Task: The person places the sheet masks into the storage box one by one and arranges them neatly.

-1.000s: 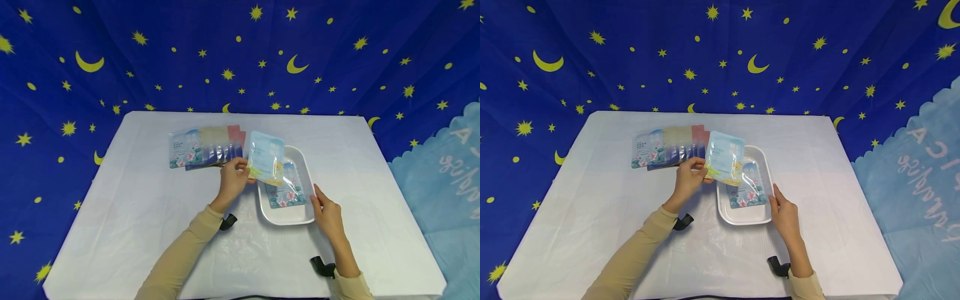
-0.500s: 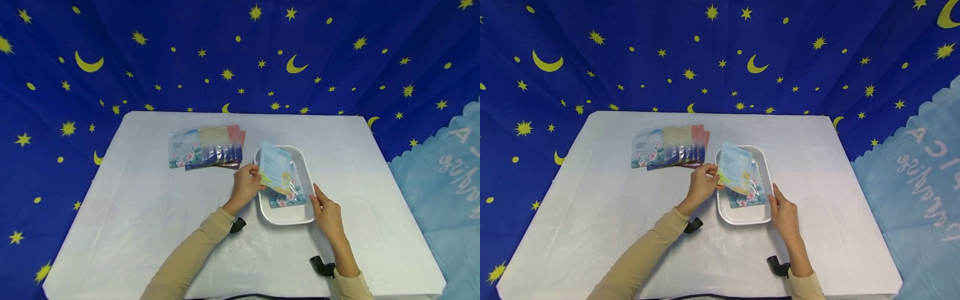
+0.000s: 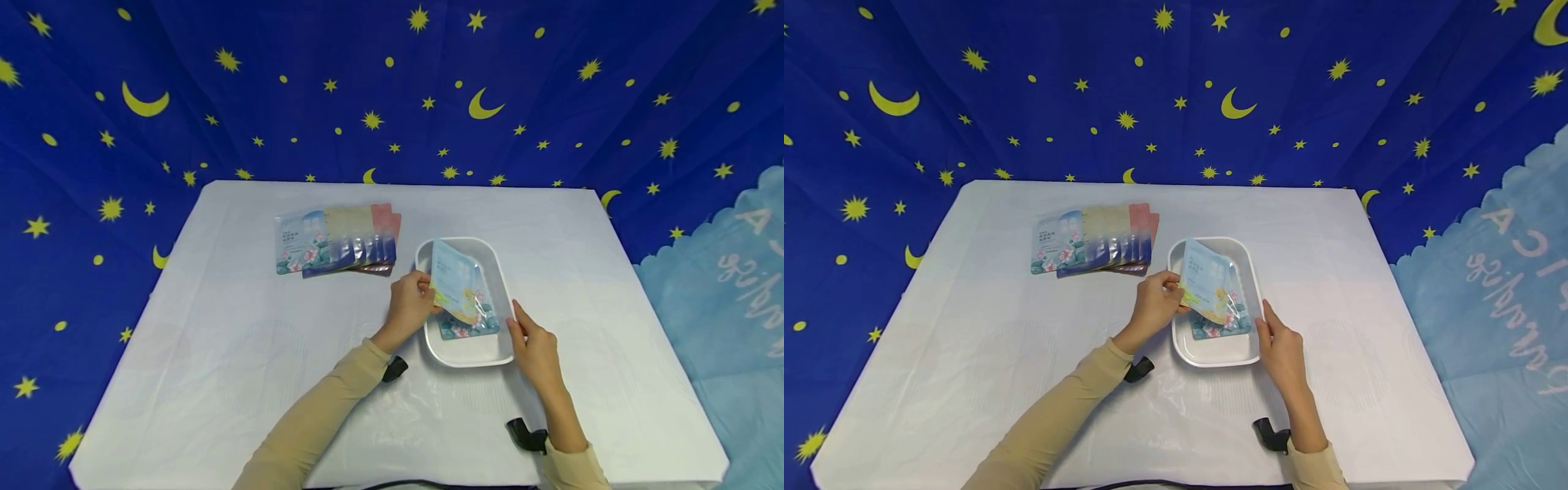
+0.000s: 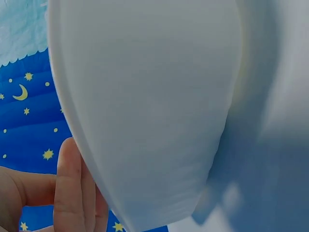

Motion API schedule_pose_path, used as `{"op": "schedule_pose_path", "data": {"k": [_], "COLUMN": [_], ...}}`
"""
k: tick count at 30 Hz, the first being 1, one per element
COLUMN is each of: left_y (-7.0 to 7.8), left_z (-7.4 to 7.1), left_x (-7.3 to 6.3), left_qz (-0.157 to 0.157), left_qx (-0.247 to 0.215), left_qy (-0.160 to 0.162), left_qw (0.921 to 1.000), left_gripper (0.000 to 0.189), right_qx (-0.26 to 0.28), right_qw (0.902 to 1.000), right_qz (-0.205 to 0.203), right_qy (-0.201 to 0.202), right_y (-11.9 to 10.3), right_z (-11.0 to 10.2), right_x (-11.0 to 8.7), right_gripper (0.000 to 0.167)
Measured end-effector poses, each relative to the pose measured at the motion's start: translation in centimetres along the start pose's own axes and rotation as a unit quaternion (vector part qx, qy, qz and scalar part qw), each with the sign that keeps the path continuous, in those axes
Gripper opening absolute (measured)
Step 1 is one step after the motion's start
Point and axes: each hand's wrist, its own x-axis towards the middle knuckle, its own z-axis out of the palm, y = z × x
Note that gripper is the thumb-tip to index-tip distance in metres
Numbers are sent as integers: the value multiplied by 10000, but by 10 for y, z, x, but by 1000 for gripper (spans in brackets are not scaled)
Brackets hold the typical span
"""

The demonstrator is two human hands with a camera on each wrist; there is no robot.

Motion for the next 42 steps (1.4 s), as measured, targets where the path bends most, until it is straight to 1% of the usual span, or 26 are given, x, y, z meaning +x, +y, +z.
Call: {"op": "schedule_pose_path", "data": {"k": [5, 7, 15, 19, 23, 24, 30, 34, 37, 40, 41, 42], "left_y": [-1, -2, -3, -2, -1, -1, -1, -2, -2, -3, -3, -3], "left_z": [3, 3, 7, 7, 7, 7, 7, 6, 6, 5, 4, 4], "left_x": [0, -1, -3, -4, -4, -4, -3, -4, -3, -3, -3, -3], "left_qz": [-50, -18, 249, 309, 352, 369, 379, 468, 546, 609, 629, 652], "left_qx": [70, 163, 587, 750, 907, 959, 1132, 1183, 1228, 1276, 1288, 1314], "left_qy": [-62, -62, -59, -96, -199, -231, -400, -477, -516, -514, -505, -490], "left_qw": [9999, 9998, 9979, 9967, 9951, 9944, 9920, 9907, 9896, 9886, 9884, 9880], "left_gripper": [23, 23, 22, 17, 6, 6, 38, 42, 33, 14, 13, 17], "right_qx": [6, 0, -10, -21, 2, 7, 38, 45, 51, 40, 37, 41], "right_qw": [10000, 10000, 10000, 10000, 10000, 10000, 10000, 10000, 9999, 10000, 9999, 10000], "right_qz": [47, 52, 79, 40, -28, -48, -78, -70, -86, -88, -91, -80], "right_qy": [-18, -29, -58, -45, -18, -11, -14, -23, 0, 21, 25, 18], "right_y": [-1, -1, -1, -1, -1, -1, -1, 0, 1, 1, 1, 1], "right_z": [0, -1, -1, 0, 0, -1, -1, -1, -1, -1, 0, 0], "right_x": [0, 0, 0, 0, 0, 0, 0, 0, 0, 0, 0, 0], "right_gripper": [40, 40, 40, 40, 40, 40, 40, 40, 40, 39, 39, 40]}}
